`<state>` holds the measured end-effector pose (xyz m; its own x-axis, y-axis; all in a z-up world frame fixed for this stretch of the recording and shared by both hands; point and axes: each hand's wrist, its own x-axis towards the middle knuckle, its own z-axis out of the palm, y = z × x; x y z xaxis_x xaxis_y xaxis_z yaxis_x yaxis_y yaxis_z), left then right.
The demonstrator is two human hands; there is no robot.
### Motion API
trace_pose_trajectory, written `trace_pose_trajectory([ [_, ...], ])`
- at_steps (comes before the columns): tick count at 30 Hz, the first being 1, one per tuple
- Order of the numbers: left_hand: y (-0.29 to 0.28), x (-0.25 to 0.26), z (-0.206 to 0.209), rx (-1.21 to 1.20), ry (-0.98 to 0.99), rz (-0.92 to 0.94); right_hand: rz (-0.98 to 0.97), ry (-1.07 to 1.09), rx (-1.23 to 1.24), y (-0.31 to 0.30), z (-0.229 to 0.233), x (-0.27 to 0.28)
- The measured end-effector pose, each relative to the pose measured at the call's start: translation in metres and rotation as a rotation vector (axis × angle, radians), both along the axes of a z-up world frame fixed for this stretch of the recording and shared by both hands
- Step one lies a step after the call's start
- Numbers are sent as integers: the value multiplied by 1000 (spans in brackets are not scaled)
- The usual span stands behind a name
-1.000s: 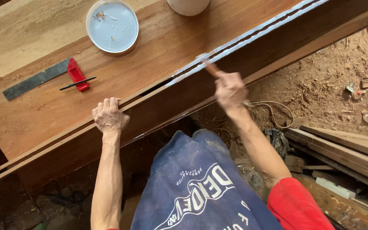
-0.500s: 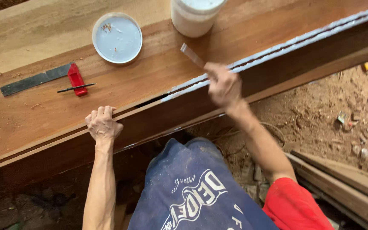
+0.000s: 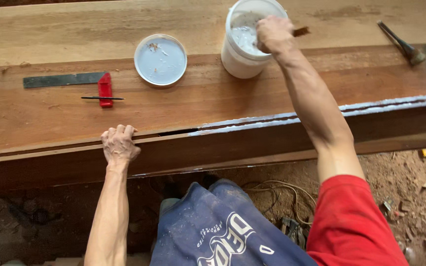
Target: The person applies a white adhesive substance along the edge of a wooden plank using a small wooden stick. They repeatedly dip the stick into a white bucket to gather more adhesive and spread it along the wood's edge.
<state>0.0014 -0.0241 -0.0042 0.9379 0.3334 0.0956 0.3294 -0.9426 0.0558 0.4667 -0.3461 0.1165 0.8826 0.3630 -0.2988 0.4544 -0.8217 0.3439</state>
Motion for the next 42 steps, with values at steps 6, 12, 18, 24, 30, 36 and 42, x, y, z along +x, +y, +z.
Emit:
trace_pose_trajectory([
  [6,2,-1,-1,-44,-76,-15,-175,22,533,-65,67,-33],
  [12,0,-2,11,-34,-115,-79,-281,179,1313,-100,89,-143],
  [18,35,-14,4,-42,-132,-255,-318,294,1550,-61,24,-318],
  [24,110,-50,3,-1,-139,-297,-405,-7,1349,41,-41,-460],
  [30,128,-57,-4,-3,-176,-318,-343,-217,1253,102,-73,-503],
  [36,127,-58,3,-76,-202,-330,-454,-378,1162,108,-79,-510],
  [42,128,-58,-4,-72,-183,-321,-555,-379,1131,90,-85,-496],
])
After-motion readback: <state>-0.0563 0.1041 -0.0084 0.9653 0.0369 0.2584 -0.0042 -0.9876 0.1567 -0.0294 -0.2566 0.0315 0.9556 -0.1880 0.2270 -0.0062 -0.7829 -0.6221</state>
